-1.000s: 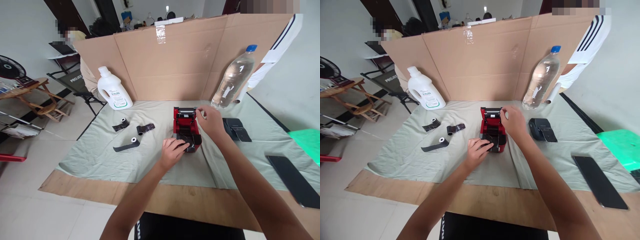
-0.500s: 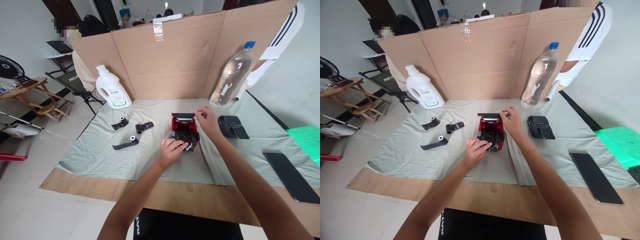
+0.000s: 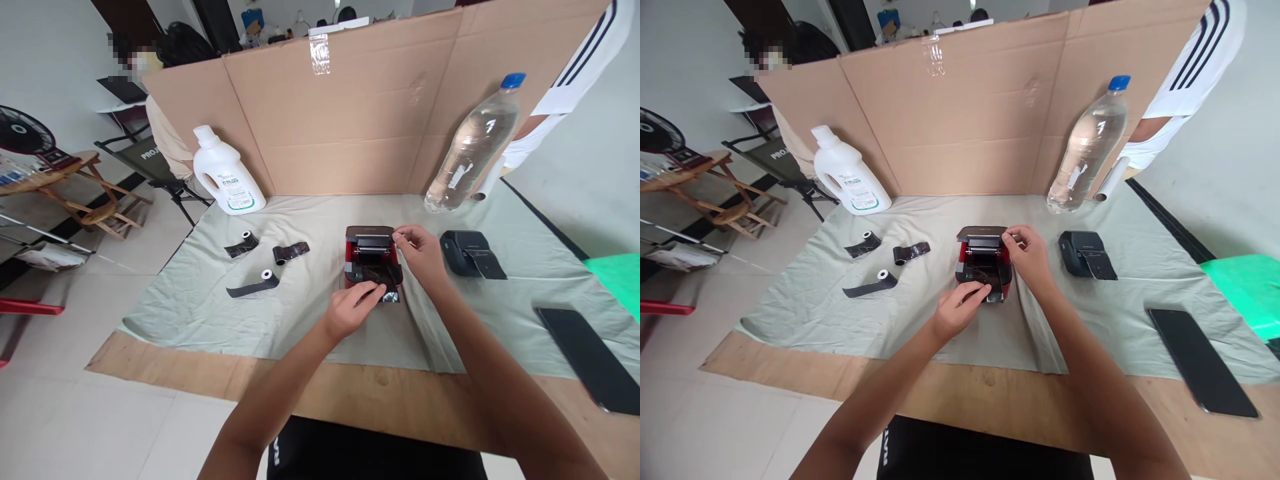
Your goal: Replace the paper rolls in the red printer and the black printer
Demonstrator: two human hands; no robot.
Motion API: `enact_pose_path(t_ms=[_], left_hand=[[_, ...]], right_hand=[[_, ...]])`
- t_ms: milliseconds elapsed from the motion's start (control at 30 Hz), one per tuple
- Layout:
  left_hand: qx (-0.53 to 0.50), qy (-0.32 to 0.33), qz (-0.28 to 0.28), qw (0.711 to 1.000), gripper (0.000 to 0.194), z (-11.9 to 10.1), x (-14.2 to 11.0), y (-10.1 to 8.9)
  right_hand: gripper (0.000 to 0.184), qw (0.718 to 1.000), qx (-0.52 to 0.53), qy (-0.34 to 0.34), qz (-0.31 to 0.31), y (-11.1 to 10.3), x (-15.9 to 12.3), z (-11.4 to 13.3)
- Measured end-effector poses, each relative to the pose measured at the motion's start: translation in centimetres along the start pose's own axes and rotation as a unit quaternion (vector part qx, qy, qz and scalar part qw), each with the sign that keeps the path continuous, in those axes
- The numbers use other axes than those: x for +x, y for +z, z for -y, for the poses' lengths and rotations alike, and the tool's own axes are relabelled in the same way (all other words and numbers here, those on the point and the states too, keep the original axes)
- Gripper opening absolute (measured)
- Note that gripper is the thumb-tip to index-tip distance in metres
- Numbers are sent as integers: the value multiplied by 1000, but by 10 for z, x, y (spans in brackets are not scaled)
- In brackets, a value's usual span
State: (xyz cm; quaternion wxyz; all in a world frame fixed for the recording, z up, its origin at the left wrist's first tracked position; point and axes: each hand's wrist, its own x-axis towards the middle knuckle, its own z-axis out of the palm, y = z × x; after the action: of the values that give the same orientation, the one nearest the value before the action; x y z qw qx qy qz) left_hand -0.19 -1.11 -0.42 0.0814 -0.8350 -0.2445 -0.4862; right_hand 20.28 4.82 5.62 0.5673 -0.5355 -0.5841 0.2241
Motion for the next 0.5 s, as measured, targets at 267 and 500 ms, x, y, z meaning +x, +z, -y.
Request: enact_pose_path(t_ms=[267, 500], left_hand=[[-26, 27, 18, 999, 33, 10, -12, -6], [-16, 55, 0, 998, 38, 11, -12, -4]], right_hand=[[23, 995, 39, 85, 29, 2, -26, -8], [58, 969, 142, 200, 31, 10, -42, -30]])
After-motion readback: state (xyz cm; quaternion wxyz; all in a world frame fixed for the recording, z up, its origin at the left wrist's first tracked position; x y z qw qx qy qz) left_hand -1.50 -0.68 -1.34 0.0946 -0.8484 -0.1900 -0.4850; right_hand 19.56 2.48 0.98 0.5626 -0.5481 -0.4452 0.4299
